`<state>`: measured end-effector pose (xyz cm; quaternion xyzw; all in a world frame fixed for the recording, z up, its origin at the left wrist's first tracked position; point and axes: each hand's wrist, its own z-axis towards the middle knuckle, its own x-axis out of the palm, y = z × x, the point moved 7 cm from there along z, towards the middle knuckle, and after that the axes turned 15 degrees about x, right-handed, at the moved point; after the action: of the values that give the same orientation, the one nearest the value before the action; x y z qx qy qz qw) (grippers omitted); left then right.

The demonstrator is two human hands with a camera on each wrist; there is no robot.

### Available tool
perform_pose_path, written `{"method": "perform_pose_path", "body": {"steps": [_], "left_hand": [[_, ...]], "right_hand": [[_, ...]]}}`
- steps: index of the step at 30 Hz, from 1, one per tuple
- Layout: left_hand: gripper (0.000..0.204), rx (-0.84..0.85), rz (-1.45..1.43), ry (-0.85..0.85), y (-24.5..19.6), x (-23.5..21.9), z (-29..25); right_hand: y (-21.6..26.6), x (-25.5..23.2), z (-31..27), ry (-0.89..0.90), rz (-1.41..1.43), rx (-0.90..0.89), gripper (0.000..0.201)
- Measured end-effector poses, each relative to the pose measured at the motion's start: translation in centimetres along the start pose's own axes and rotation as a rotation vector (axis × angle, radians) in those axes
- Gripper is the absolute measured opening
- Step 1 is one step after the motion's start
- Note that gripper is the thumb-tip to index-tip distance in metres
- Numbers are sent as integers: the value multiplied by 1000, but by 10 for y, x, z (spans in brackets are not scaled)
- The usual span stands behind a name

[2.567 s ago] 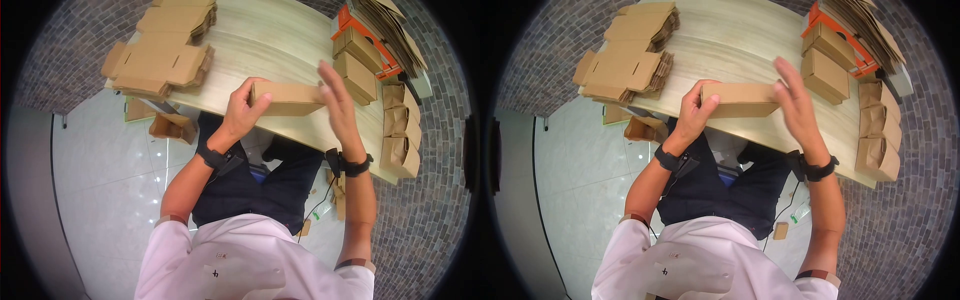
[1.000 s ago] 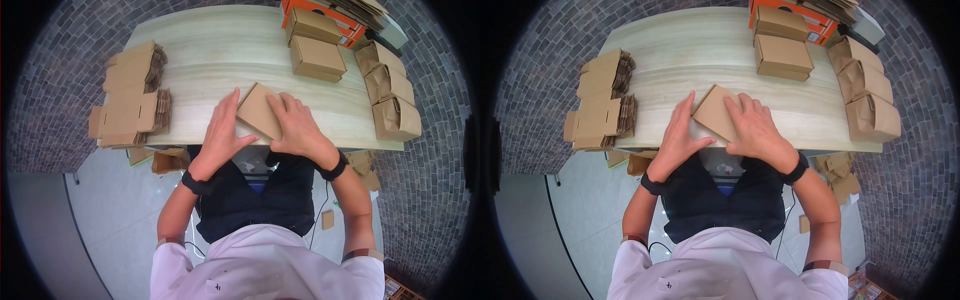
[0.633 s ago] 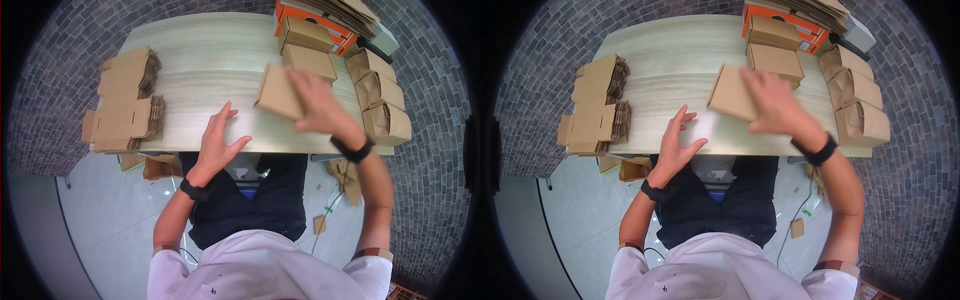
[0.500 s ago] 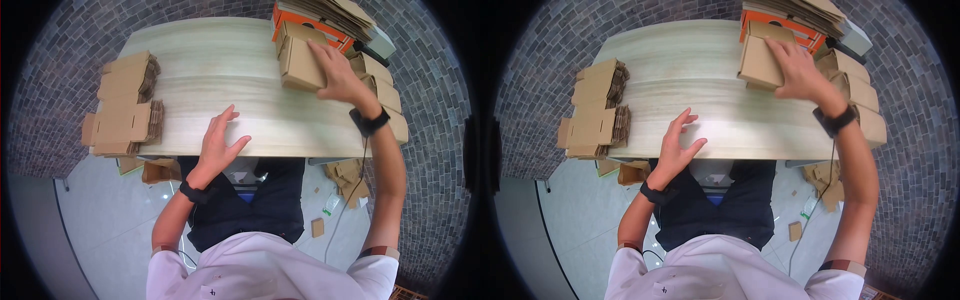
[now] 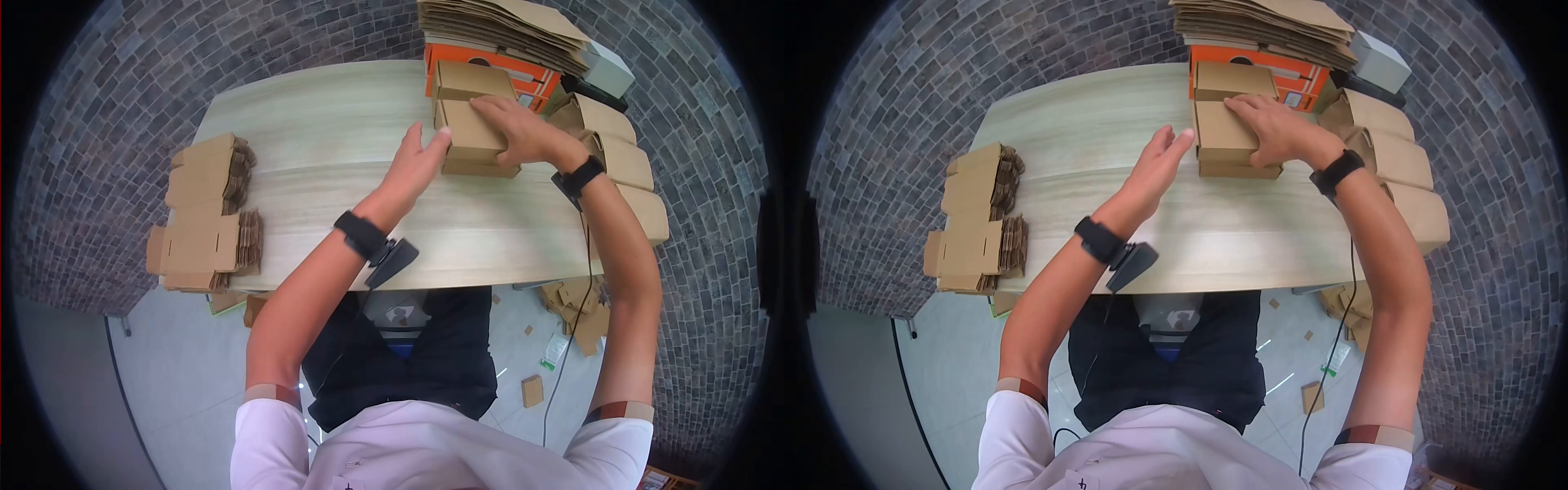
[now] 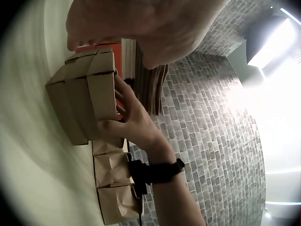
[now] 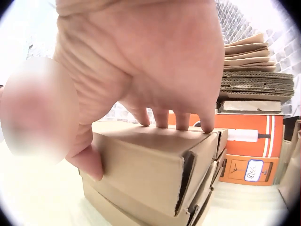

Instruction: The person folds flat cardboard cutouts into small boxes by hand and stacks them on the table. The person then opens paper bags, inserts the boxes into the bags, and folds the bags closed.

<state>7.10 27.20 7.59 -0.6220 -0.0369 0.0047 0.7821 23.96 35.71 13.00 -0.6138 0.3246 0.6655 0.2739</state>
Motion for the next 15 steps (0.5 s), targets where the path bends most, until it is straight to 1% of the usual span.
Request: {"method": "perform_pose_path", "body": {"steps": [1, 2, 3, 4, 5, 6, 7, 8, 9, 10, 12, 15], "left_hand": [[84, -77, 20, 13, 8, 8, 10], [84, -85, 22, 22, 10, 11, 16], [81, -125, 30, 8, 15, 13, 20], [79, -164, 36, -6, 20, 14, 23], [79, -166, 38, 0, 23, 17, 26], [74, -172, 27, -15, 27, 19, 29], [69, -180, 18, -31, 32, 19, 31], [69, -183, 25, -23, 41, 19, 34], [65, -179, -16, -22, 50, 20, 38], [62, -174, -58, -21, 49, 24, 39], [59, -192, -58, -33, 50, 28, 41], [54, -211, -54, -71, 40, 33, 42]], "right_hand": [[-8, -10, -10, -89, 106, 21, 95], [-12, -19, -20, -176, 203, 38, 94], [-14, -17, -29, -174, 207, 45, 94], [-23, -23, -40, -274, 329, 142, 92], [-35, -27, -50, -377, 449, 238, 93], [-41, -14, -55, -380, 453, 244, 93], [-57, 13, -58, -334, 548, 352, 90], [-61, 26, -64, -287, 645, 460, 87], [-55, 35, -68, -245, 757, 428, 80], [-52, 39, -67, -249, 765, 435, 80], [-47, 55, -64, -149, 1097, 384, 74], [-48, 66, -60, -198, 1150, 405, 68]]}}
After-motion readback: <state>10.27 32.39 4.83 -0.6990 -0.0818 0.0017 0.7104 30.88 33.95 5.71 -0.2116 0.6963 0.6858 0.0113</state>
